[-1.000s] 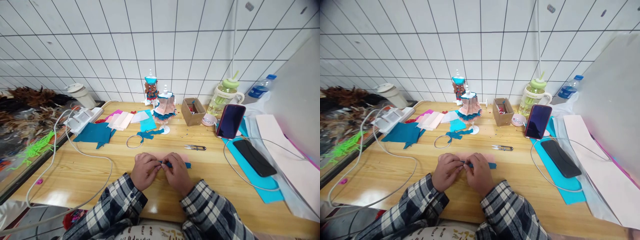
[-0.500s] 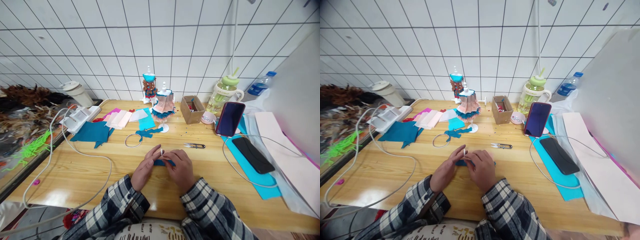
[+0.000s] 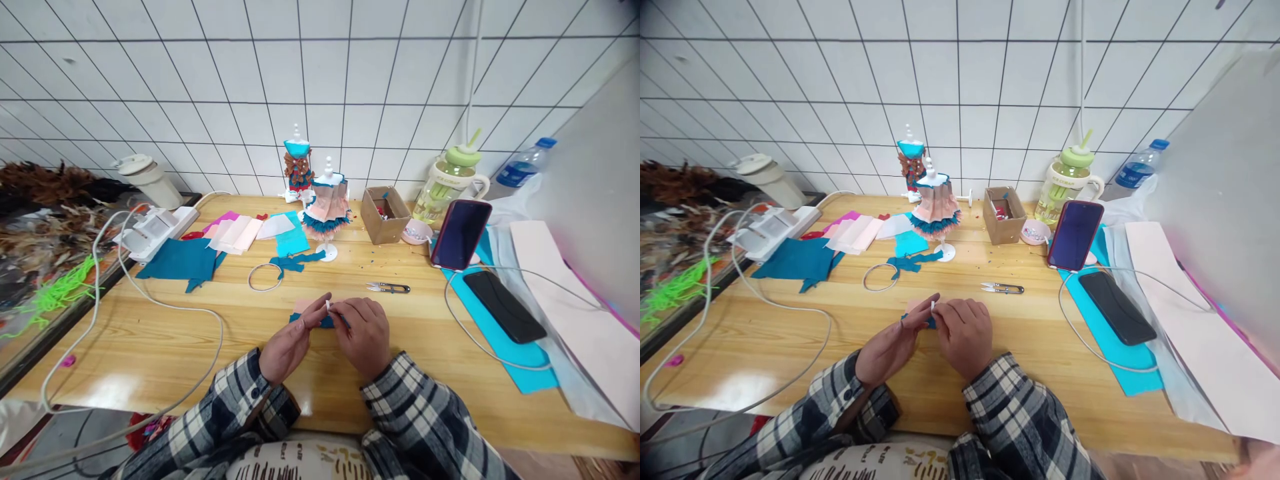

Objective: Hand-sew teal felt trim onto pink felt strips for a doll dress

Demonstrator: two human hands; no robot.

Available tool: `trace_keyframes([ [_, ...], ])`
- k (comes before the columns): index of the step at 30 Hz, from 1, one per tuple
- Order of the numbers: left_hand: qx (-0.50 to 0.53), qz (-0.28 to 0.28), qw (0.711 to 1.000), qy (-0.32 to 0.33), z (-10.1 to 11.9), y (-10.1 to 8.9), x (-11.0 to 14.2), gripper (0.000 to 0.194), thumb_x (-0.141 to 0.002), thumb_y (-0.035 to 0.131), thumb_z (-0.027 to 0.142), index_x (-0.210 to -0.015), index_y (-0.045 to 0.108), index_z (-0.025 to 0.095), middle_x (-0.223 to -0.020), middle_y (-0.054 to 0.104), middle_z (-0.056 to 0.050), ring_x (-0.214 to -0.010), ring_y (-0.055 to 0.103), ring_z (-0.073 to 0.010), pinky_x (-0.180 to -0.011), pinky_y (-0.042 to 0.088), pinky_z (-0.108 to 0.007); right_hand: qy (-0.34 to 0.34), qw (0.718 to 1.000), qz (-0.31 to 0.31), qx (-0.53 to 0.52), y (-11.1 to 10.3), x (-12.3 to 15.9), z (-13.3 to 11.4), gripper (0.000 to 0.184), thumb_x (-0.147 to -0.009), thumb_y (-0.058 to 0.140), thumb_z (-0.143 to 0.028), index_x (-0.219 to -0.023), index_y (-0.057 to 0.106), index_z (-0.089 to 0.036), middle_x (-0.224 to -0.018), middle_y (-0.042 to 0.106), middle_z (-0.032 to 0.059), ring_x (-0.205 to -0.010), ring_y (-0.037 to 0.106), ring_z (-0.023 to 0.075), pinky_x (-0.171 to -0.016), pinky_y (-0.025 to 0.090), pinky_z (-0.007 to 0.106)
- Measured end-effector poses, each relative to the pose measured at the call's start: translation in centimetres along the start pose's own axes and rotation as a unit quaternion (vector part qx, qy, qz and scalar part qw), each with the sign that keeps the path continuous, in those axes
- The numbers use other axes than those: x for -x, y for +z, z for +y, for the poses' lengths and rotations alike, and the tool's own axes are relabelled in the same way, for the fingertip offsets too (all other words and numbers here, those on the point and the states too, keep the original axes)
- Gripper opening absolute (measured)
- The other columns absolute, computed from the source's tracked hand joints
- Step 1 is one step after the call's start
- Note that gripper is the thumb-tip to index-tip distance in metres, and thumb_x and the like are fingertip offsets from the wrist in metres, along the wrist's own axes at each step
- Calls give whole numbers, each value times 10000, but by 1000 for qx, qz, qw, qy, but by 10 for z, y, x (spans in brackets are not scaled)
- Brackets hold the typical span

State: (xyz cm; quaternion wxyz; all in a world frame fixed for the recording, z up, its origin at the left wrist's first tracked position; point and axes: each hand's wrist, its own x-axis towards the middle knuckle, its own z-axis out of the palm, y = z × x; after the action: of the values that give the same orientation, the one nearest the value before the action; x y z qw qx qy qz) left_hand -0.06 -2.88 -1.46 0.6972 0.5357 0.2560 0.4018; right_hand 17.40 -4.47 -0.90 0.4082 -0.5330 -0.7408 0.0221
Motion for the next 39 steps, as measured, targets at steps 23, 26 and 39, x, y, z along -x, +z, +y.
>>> trace_keyframes([
  [23,-146,-32,989,20,2,-12,-1,439,-884,607,402,-1308,602,290,-1514,417,-64,-1431,304,-296,-1184,211,-496,107,983,5,-146,2,-3,0,123,-893,579,-235,-893,702,-227,-846,692,41,-774,606,179,-723,480,333],
  [26,-266,-13,963,45,4,-13,-5,395,-914,562,410,-1279,629,275,-1417,526,-93,-1335,436,-280,-1137,306,-490,186,955,1,-233,7,-2,-2,113,-872,594,-234,-867,705,-214,-800,677,28,-675,587,150,-613,481,286],
  [39,-415,166,889,96,-2,-19,-12,180,-865,614,318,-896,757,214,-934,734,-77,-917,663,-202,-835,542,-347,154,946,-65,-279,18,4,-6,236,-920,556,-224,-1067,736,-265,-982,738,47,-918,667,195,-840,536,362],
])
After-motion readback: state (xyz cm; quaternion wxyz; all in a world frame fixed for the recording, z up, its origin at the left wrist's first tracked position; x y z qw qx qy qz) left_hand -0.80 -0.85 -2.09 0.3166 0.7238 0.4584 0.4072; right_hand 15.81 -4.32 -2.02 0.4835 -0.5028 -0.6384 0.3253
